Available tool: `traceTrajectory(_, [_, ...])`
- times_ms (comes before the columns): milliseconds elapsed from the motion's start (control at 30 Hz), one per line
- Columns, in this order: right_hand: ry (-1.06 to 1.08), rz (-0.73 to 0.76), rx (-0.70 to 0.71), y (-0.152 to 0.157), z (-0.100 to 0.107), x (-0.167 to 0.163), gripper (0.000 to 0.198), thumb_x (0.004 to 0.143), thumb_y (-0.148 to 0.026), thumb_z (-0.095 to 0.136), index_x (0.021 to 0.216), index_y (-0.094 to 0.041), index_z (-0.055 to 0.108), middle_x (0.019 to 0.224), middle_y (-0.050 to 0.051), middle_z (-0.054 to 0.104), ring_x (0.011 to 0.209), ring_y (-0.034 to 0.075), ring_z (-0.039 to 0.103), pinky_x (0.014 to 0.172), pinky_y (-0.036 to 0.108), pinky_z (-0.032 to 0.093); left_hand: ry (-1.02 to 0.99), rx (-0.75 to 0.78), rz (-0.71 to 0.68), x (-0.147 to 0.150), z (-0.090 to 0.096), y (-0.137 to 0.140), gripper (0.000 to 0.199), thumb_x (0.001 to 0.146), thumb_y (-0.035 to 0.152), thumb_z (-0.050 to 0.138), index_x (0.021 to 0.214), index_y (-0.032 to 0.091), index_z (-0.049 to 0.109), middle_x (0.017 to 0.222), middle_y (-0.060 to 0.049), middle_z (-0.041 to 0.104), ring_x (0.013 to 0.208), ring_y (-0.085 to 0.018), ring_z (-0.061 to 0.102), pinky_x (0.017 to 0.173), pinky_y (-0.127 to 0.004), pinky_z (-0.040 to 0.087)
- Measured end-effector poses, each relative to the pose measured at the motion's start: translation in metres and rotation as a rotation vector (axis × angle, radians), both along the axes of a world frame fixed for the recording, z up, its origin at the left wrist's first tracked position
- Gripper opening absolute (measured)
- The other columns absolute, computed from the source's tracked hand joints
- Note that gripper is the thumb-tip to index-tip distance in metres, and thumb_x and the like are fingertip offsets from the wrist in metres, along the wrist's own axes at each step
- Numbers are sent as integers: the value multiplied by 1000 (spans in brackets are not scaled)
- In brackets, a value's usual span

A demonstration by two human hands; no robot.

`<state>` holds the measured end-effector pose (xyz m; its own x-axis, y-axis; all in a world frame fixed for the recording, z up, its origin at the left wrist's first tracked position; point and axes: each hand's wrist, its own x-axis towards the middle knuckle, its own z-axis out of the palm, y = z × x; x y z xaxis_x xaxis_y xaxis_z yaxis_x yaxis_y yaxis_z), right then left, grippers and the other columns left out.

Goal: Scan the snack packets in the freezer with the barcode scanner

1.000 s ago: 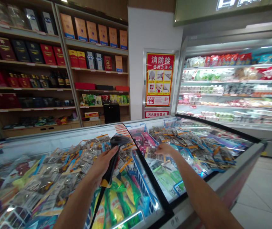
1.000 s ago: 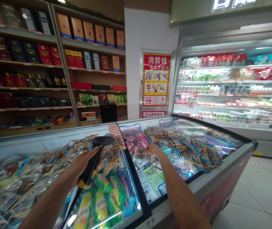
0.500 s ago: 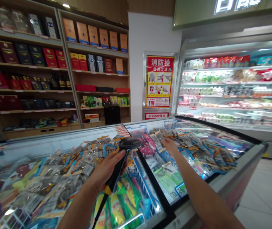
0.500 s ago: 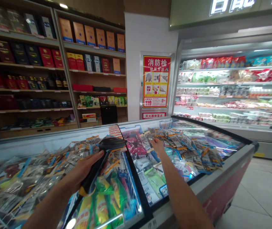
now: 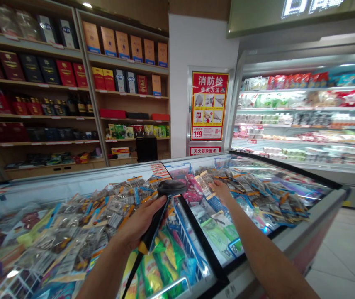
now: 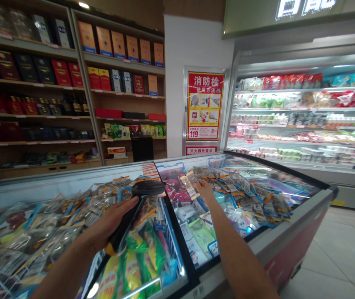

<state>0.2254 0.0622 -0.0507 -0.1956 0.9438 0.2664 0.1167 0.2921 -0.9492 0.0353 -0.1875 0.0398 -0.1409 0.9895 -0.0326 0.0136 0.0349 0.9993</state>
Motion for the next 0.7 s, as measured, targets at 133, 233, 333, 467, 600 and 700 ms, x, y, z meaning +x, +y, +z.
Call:
traceTrajectory(133, [79, 15, -60, -3, 2, -2, 25, 58, -35, 54, 75, -17, 59, 69, 2, 64, 64, 18, 58, 58, 26, 43, -32, -9, 20, -2, -1, 1, 38, 71, 50, 47, 65, 13, 53, 56, -1, 54, 47, -7, 47, 45, -19, 36])
traceTrajectory(233, [94, 15, -70, -5, 3, -3, 24, 57, -34, 55, 74, -17, 59, 68, 1, 64, 64, 17, 58, 59, 26, 43, -87, -51, 20, -2, -2, 1, 39, 70, 49, 49, 63, 11, 54, 56, -2, 56, 46, -8, 48, 44, -19, 37])
traceTrajectory(333, [100, 13, -64, -6, 4, -5, 26, 56, -33, 56, 75, -17, 59, 70, 2, 64, 65, 17, 57, 60, 25, 42, -209, -97, -4, -1, -3, 2, 36, 69, 47, 52, 67, 11, 55, 58, -3, 57, 46, -8, 49, 43, -19, 37])
traceTrajectory(467, [92, -14, -39, -8, 5, -5, 26, 55, -33, 56, 74, -16, 58, 68, 2, 62, 64, 17, 56, 60, 25, 41, -300, -92, -2, 0, -2, 3, 33, 68, 44, 54, 73, 12, 55, 57, -3, 58, 45, -8, 51, 42, -17, 37])
traceTrajectory(600, [68, -51, 1, -9, 5, -5, 25, 56, -34, 56, 73, -15, 59, 65, 1, 61, 64, 17, 55, 59, 25, 40, -289, -75, 14, 0, -1, 2, 32, 68, 44, 55, 68, 11, 55, 56, -2, 57, 45, -8, 51, 42, -17, 38])
traceTrajectory(700, [38, -76, 50, -7, 3, -6, 25, 56, -34, 55, 72, -15, 59, 64, 1, 61, 64, 17, 54, 60, 26, 40, -285, -63, 16, 0, -2, 3, 32, 69, 43, 55, 67, 11, 55, 57, -3, 56, 45, -8, 51, 42, -17, 39])
